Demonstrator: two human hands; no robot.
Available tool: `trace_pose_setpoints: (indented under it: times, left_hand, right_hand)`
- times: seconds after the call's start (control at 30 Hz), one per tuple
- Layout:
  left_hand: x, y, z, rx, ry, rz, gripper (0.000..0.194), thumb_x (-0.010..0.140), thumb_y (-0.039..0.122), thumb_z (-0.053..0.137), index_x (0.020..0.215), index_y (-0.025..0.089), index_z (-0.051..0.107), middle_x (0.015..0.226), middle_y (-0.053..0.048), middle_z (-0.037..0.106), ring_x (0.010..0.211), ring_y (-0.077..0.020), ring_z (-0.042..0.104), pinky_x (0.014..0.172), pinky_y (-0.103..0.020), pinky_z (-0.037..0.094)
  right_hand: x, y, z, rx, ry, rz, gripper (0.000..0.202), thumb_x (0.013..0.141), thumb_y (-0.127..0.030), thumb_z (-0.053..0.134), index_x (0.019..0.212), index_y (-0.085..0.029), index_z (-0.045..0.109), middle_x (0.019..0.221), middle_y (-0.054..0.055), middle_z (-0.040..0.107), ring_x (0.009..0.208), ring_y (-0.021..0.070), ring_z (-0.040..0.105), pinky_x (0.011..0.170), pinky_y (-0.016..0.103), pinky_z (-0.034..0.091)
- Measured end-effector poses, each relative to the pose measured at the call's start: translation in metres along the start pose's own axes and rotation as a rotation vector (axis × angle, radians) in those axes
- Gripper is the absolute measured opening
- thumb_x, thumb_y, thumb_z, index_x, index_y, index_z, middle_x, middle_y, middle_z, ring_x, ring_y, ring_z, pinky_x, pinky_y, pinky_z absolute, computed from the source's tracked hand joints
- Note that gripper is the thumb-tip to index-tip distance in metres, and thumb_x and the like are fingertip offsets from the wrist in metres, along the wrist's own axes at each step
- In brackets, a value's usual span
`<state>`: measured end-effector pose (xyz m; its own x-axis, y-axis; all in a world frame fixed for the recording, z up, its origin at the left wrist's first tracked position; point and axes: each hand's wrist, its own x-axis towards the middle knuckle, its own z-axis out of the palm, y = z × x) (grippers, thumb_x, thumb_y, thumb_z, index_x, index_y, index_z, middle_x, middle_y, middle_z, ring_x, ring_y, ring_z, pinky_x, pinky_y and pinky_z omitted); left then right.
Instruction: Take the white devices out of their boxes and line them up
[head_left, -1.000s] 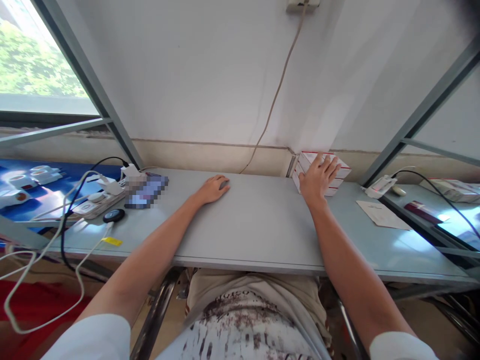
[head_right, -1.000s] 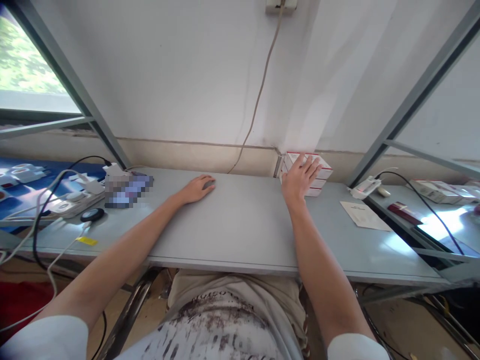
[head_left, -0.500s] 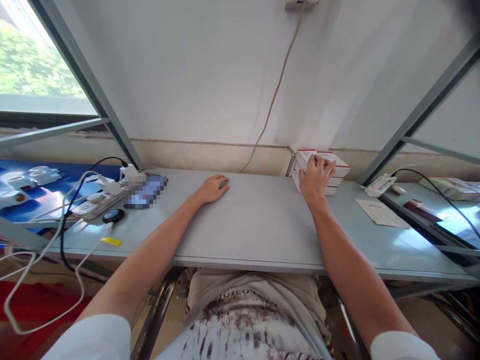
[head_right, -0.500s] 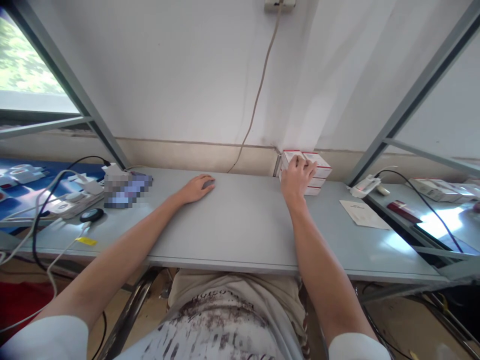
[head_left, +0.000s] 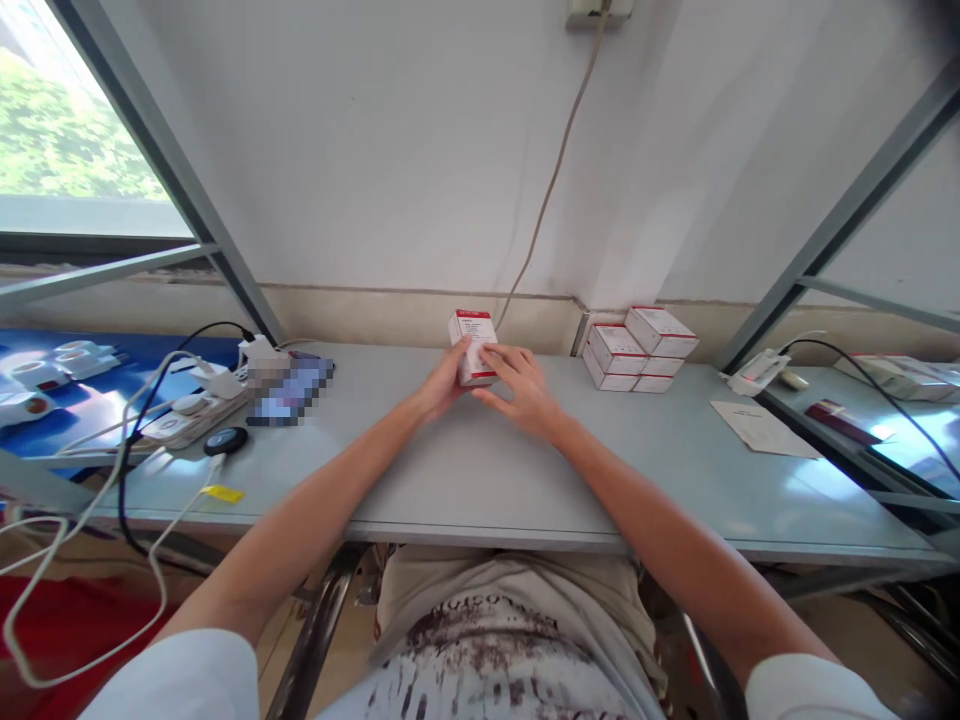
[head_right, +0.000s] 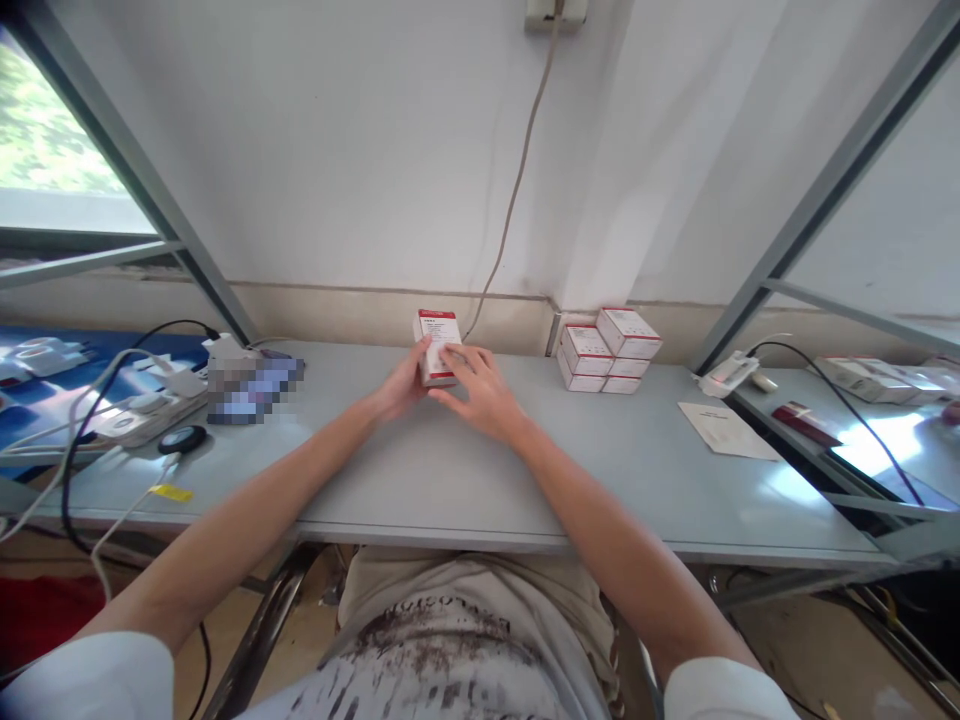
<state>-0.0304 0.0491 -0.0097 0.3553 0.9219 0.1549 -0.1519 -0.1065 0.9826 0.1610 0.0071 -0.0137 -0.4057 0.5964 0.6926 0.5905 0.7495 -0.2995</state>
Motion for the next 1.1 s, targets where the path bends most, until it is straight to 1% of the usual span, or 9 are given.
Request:
trace_pose_setpoints:
  times: [0.17,0.23,0.3,0.43,0.53,0.67,0.8,0.97,1.1]
  left_hand:
    - [0.001,0.001,-0.006,0.046,0.136,-0.043,0.071,0.097,0.076,0.058,0.143,0.022,0.065,0.137,-0.016,0.074,0.123,-0.035,0.072,0.094,-0.047,0.063]
    - [-0.001,0.001,-0.004,0.166,0.108,0.011,0.068,0.094,0.076,0.065,0.132,0.021,0.073,0.132,-0.015,0.077,0.121,-0.0349,0.072,0.095,-0.045,0.061]
    - [-0.005,0.004,-0.001,0.268,0.024,0.076,0.066,0.094,0.076,0.065,0.129,0.022,0.077,0.127,-0.012,0.078,0.116,-0.0335,0.072,0.095,-0.043,0.06]
    - [-0.014,0.009,0.002,0.394,-0.105,0.116,0.064,0.1,0.075,0.057,0.134,0.024,0.076,0.121,-0.01,0.079,0.11,-0.0312,0.073,0.089,-0.041,0.059]
    - [-0.018,0.008,0.003,0.566,-0.017,0.196,0.062,0.101,0.07,0.058,0.144,0.026,0.068,0.13,-0.01,0.075,0.113,-0.0303,0.071,0.094,-0.042,0.058]
    - [-0.021,0.006,0.007,0.949,0.068,0.449,0.078,0.095,0.068,0.07,0.159,0.028,0.05,0.15,-0.012,0.063,0.138,-0.0346,0.057,0.12,-0.051,0.043]
    - [-0.024,0.004,0.011,1.167,0.016,0.506,0.097,0.09,0.073,0.074,0.167,0.03,0.035,0.159,-0.015,0.054,0.145,-0.0402,0.051,0.123,-0.056,0.036]
    - [-0.02,-0.002,0.006,1.203,0.032,0.468,0.085,0.1,0.067,0.065,0.167,0.027,0.033,0.155,-0.016,0.058,0.142,-0.0398,0.054,0.118,-0.055,0.041]
    - [-0.019,-0.001,0.0,1.091,0.026,0.482,0.079,0.099,0.063,0.068,0.163,0.026,0.04,0.154,-0.014,0.06,0.141,-0.037,0.058,0.119,-0.051,0.044]
  right_hand:
    - [0.002,0.001,-0.01,0.21,0.165,0.229,0.064,0.108,-0.063,0.048,0.161,-0.027,0.05,0.155,0.017,0.054,0.133,0.0289,0.062,0.11,0.048,0.057]
    - [0.003,0.009,-0.01,0.284,0.212,0.352,0.075,0.105,-0.069,0.049,0.165,-0.026,0.042,0.159,0.018,0.051,0.133,0.0294,0.061,0.104,0.046,0.059]
    - [0.004,0.017,-0.008,0.383,0.212,0.465,0.078,0.102,-0.075,0.047,0.162,-0.025,0.045,0.155,0.018,0.057,0.127,0.029,0.064,0.095,0.043,0.06]
    - [0.003,0.028,-0.009,0.533,0.158,0.58,0.066,0.092,-0.079,0.056,0.122,-0.022,0.071,0.113,0.011,0.075,0.099,0.0247,0.067,0.079,0.037,0.057]
    - [0.003,0.028,-0.01,0.622,0.177,0.66,0.053,0.087,-0.073,0.064,0.102,-0.023,0.07,0.095,0.006,0.072,0.086,0.0213,0.064,0.071,0.034,0.053]
    - [0.006,0.026,-0.006,0.726,0.243,0.764,0.046,0.083,-0.067,0.069,0.096,-0.023,0.063,0.096,0.006,0.069,0.086,0.0206,0.064,0.069,0.033,0.056]
    - [0.007,0.021,-0.001,0.854,0.202,0.818,0.041,0.079,-0.058,0.076,0.095,-0.023,0.061,0.102,0.006,0.067,0.096,0.0233,0.067,0.073,0.037,0.064]
    - [0.006,0.017,-0.001,0.941,0.165,0.802,0.044,0.08,-0.061,0.08,0.092,-0.023,0.063,0.1,0.006,0.069,0.094,0.0235,0.069,0.077,0.039,0.066]
    - [0.007,0.027,-0.005,1.046,0.225,0.871,0.04,0.09,-0.061,0.068,0.095,-0.022,0.063,0.093,0.009,0.073,0.083,0.0252,0.071,0.075,0.044,0.066]
